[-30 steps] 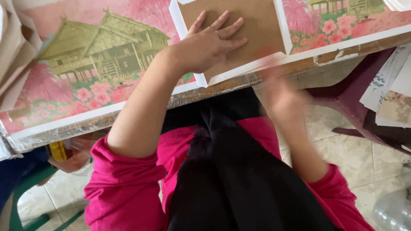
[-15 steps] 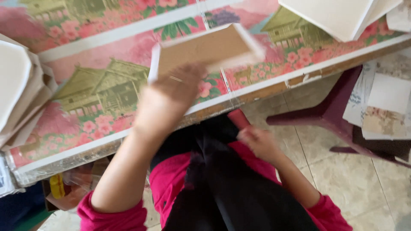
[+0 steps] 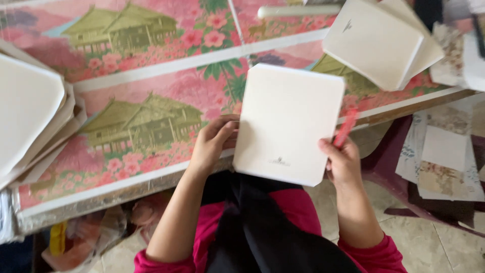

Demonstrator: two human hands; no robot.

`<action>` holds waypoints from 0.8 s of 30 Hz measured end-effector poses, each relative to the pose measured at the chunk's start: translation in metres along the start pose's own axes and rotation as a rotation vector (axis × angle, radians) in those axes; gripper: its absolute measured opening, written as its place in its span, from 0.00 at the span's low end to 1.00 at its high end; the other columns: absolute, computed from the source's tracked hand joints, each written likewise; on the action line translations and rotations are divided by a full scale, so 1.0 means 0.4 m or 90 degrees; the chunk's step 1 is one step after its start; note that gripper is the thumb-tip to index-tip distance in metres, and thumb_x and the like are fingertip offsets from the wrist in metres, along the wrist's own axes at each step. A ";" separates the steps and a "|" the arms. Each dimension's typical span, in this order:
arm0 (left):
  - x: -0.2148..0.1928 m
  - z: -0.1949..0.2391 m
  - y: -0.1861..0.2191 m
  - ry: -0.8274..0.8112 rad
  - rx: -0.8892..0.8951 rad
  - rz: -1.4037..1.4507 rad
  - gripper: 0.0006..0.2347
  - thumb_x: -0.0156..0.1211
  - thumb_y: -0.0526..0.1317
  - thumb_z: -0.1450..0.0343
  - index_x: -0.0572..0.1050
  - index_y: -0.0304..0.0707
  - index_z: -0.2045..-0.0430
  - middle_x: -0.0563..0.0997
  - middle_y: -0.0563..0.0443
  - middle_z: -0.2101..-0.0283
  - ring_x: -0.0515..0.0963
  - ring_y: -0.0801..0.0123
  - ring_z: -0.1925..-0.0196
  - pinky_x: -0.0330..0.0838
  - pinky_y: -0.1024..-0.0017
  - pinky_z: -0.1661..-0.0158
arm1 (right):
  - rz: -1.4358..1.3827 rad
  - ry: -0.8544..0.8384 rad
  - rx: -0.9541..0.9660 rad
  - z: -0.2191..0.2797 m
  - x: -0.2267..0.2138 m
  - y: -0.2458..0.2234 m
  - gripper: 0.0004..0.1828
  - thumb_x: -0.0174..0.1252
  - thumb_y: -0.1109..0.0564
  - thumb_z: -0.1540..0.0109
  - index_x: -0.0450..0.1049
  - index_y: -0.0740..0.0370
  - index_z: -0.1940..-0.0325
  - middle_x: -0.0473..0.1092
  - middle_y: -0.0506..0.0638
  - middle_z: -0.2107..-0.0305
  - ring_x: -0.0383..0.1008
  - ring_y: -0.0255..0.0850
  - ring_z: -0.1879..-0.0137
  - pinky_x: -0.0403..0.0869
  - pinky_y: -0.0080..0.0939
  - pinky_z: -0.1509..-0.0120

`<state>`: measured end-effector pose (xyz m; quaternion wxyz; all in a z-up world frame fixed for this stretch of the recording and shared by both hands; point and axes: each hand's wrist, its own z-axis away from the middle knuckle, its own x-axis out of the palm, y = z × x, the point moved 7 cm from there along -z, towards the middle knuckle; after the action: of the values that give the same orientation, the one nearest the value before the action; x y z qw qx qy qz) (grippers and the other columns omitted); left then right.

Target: The person assembles books by placing a white cover onto a brown cardboard backing and pressing the edges with a red tool. They repeat this process for multiple items, stacking the finished books on the table.

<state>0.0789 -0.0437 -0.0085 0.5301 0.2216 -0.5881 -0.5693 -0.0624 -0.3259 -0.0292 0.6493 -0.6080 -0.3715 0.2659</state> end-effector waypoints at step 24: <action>0.013 -0.014 -0.017 -0.139 0.173 -0.109 0.10 0.47 0.37 0.26 0.69 0.32 0.54 0.80 0.46 0.57 0.79 0.70 0.58 0.74 0.75 0.53 | 0.817 0.102 -0.539 -0.391 -0.121 -0.104 0.18 0.68 0.68 0.42 0.75 0.68 0.48 0.74 0.62 0.58 0.72 0.59 0.57 0.68 0.51 0.54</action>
<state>0.0795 -0.0524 -0.0138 0.3778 0.2770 -0.6926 -0.5484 0.0309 -0.4618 0.0068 0.1052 -0.9180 0.0317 0.3811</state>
